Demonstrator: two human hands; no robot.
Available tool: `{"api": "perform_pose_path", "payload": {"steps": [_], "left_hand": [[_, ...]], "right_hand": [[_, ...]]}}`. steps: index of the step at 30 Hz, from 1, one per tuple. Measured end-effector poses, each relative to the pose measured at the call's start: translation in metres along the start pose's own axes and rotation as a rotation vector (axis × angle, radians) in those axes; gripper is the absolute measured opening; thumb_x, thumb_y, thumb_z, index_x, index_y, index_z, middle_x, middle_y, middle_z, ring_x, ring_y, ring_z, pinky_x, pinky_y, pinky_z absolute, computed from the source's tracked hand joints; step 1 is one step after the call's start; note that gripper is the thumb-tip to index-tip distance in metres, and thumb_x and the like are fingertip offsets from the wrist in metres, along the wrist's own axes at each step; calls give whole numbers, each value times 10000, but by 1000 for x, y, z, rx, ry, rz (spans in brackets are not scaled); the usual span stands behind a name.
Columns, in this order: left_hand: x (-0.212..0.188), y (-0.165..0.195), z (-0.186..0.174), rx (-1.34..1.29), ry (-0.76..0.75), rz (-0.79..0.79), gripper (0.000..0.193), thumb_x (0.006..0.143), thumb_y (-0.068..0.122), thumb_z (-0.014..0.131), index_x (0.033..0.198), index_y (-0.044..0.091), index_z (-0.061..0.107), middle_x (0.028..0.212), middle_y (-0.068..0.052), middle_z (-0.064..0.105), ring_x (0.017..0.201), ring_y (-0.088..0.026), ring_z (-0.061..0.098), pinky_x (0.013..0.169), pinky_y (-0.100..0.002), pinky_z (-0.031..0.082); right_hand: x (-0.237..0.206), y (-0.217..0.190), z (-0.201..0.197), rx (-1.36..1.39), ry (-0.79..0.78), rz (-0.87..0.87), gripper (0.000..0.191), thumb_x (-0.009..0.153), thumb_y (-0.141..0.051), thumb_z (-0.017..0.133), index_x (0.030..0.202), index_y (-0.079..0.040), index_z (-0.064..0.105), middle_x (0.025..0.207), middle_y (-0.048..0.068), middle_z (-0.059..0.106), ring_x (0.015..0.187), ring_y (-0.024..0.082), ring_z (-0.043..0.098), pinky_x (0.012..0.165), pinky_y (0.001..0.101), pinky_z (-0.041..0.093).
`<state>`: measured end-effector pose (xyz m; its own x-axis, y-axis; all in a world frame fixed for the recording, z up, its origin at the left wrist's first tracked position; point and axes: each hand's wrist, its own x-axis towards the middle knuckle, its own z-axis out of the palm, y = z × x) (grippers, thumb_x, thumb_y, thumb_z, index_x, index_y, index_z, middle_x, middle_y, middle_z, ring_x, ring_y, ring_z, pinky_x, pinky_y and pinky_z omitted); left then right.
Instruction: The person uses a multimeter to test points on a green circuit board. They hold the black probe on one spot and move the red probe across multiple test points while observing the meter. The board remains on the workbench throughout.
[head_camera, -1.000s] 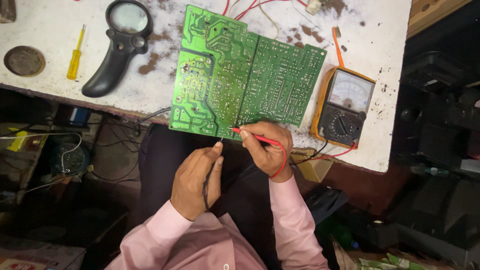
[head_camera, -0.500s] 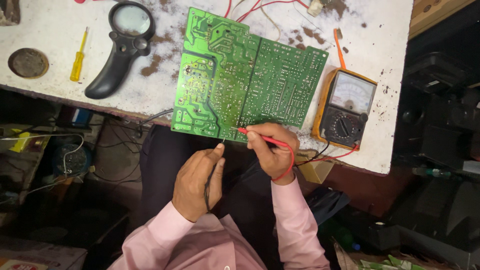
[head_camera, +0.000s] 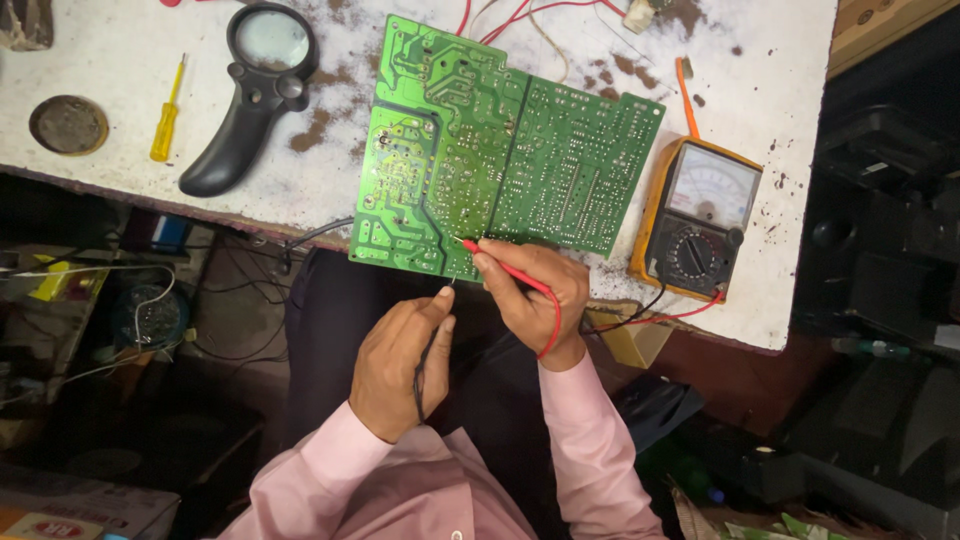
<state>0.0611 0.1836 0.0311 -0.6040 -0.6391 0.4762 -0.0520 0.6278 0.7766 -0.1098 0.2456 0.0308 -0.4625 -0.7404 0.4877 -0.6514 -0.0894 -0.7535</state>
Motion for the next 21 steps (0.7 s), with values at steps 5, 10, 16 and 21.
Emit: {"api": "perform_pose_path", "payload": {"steps": [5,10,16,21], "left_hand": [[1,0,-1,-2,2,5,305,895,-91,686,1194,-76,625,946,-195,670,810,-331,676,720,-373,541],[1,0,-1,-7,3,7,293,899,-88,686,1186,-77,626,946,-192,672,810,-326,679,720,-368,544],[1,-1,0,-1,-5,0,290,898,-84,688,1183,-81,630,945,-196,674,803,-326,675,715,-371,540],[1,-1,-1,-3,-2,9,307,896,-88,682,1198,-80,626,951,-193,672,820,-330,681,728,-373,545]], "right_hand": [[1,0,1,-16,9,-17,136,928,-32,793,1059,-25,757,866,100,768,717,151,742,639,262,557],[3,-1,2,-10,6,-3,150,917,-26,804,1059,-34,759,834,88,760,695,141,736,624,254,551],[4,-2,3,-19,23,-16,154,909,-19,814,1050,-47,759,834,86,756,692,137,723,619,253,542],[6,-5,4,-48,29,-18,138,898,-15,819,1022,-44,767,785,75,734,642,131,688,588,259,513]]}}
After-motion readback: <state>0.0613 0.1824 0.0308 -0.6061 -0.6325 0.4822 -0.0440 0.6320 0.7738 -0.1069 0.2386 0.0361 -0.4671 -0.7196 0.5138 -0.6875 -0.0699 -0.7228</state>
